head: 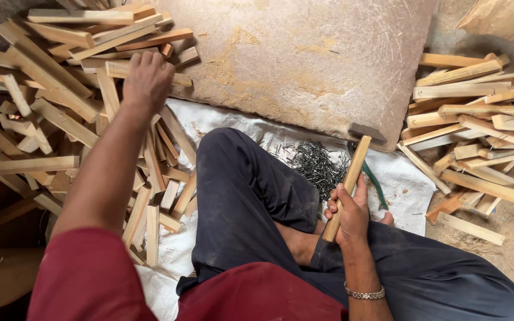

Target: The person sits on the floor and repeatedly hammers nails into small wooden planks using a hammer. They pick up a plank, place a nail, hammer it in, and then move the finished piece aside. This process is repeated continuously.

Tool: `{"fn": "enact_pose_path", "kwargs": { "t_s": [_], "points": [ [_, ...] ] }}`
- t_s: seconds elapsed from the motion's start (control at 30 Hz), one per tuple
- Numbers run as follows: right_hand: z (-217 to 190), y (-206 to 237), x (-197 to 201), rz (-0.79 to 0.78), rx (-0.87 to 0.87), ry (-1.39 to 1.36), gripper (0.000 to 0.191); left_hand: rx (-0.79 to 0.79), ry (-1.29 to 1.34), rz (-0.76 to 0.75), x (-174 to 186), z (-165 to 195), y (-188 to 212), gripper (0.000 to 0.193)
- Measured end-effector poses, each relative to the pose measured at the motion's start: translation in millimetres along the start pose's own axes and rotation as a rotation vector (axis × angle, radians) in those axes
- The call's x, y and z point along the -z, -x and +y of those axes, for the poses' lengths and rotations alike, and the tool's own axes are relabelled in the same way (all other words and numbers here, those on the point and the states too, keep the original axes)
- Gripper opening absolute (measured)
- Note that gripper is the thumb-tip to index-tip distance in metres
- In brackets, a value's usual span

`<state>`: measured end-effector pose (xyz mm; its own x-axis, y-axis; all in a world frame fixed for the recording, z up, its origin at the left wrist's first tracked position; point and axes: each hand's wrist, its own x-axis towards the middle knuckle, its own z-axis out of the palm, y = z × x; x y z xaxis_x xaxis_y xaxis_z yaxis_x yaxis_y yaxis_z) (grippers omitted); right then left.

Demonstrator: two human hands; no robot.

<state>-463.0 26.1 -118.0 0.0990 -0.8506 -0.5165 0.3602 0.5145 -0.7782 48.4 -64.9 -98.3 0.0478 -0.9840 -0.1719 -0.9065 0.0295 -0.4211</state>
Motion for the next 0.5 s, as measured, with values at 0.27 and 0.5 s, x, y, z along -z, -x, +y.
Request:
{"fn": "enact_pose_path", "kwargs": {
  "t_s": [0.27, 0.5],
  "points": [
    [4.8, -2.0, 12.5, 0.011, -0.021, -0.062, 0.071, 0.03, 0.329, -0.132, 44.6, 12.7, -29.2, 0.021],
    [-1.2, -8.6, 28.8, -0.02, -0.144, -0.256, 0.045, -0.174, 1.234, -0.115, 76.1, 182.0, -88.9, 0.023]
  ]
}}
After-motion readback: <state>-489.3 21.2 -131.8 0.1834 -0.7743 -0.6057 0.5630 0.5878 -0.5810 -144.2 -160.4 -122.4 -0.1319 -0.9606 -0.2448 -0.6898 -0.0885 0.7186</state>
